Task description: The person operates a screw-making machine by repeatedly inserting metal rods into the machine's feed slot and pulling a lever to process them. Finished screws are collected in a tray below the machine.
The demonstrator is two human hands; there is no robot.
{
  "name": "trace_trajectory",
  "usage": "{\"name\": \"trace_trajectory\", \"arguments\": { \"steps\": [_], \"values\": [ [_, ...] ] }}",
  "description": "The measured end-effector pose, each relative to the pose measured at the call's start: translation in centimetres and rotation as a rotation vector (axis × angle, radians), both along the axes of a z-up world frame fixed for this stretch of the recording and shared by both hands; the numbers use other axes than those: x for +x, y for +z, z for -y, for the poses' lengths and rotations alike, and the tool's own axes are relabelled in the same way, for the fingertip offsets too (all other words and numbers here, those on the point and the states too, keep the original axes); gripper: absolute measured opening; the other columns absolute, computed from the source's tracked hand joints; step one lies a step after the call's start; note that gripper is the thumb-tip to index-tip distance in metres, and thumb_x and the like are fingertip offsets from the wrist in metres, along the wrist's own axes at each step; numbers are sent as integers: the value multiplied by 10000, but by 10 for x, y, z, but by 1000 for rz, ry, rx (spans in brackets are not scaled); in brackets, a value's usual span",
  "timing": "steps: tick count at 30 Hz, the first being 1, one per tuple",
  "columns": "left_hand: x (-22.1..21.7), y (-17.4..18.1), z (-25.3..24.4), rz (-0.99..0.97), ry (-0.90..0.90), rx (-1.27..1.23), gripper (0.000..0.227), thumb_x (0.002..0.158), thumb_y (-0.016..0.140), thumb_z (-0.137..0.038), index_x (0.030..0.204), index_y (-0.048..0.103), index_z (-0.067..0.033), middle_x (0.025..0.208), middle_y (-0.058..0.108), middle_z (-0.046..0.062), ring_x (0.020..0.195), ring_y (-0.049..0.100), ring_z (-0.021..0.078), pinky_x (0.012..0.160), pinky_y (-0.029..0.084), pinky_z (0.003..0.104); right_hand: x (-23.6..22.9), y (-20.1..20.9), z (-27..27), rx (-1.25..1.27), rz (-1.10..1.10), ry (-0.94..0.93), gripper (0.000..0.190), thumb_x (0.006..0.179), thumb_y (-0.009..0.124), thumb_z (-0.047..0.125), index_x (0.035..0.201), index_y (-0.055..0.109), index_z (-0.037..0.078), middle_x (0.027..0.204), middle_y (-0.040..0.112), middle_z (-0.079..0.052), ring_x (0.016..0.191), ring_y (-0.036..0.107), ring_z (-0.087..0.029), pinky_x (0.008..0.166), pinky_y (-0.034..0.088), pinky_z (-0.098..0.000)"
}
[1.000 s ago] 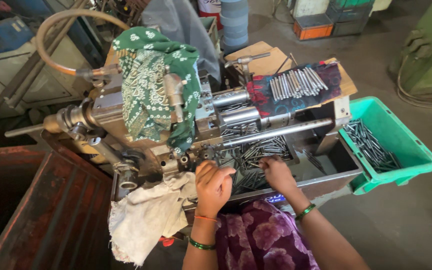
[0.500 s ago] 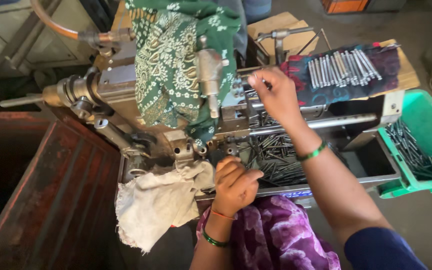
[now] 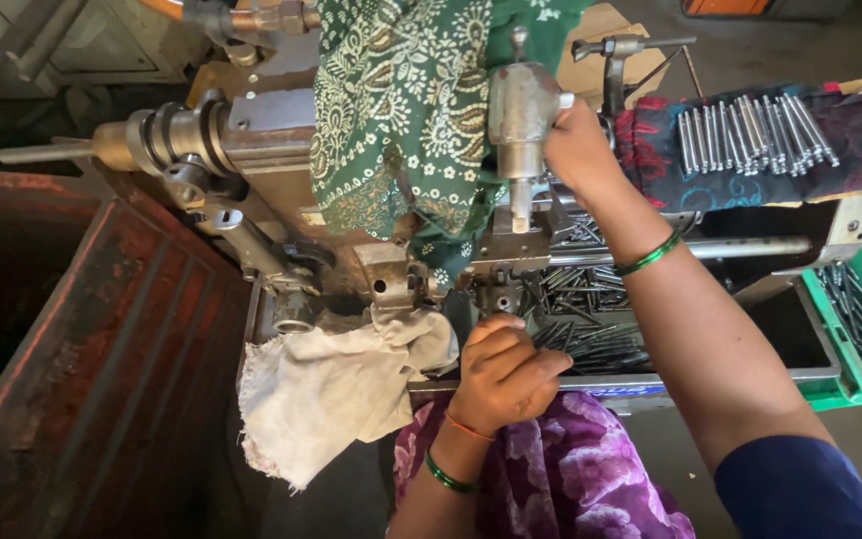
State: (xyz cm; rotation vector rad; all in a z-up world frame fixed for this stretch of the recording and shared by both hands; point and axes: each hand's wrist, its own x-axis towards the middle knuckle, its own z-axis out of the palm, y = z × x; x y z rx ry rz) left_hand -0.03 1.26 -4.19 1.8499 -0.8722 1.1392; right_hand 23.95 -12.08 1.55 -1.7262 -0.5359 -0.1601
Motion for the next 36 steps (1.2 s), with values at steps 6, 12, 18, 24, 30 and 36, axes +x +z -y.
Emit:
{"name": "trace_trajectory", "arguments": {
  "steps": [6,12,18,24,30,36],
  "values": [
    [-1,1,-1,-6,-11,-6,159,799,722,-77,948,739,-131,759,595,-2,755,603,193,952,566,405,6,-9,14,5,-102,-21,186,963,587,10,1041,752,48,916,692,15,806,598,-75,719,470,-258],
    [-1,3,0,6,9,-16,177,765,715,-65,926,743,-133,735,568,1,737,594,197,941,569,401,-2,0,50,-35,155,-116,200,1104,640,149,1032,727,-15,939,703,15,852,599,-47,772,491,-205],
    [-1,3,2,6,22,-19,162,784,700,-29,912,728,-124,738,573,20,716,574,201,943,570,411,-20,9,35,323,-135,-180,233,1029,688,253,1066,758,34,890,720,-10,765,670,-81,704,564,-215],
    [1,4,1,33,5,-10,152,779,687,-40,905,718,-118,724,564,26,702,560,214,917,564,416,-26,3,5,766,-318,-42,276,988,725,244,1120,733,2,914,752,-58,836,741,-128,784,620,-244],
    [3,1,2,43,6,-9,145,795,683,-43,915,713,-118,711,554,27,697,550,221,897,562,414,-21,-8,1,812,-372,-51,273,970,732,228,1121,734,0,924,764,-63,831,739,-123,784,619,-246],
    [3,1,2,43,7,-17,145,804,673,-37,918,716,-117,707,554,27,688,545,218,899,563,412,-21,-11,-1,842,-371,-31,264,974,732,226,1124,742,8,917,759,-49,822,734,-112,771,611,-233]
  ]
}}
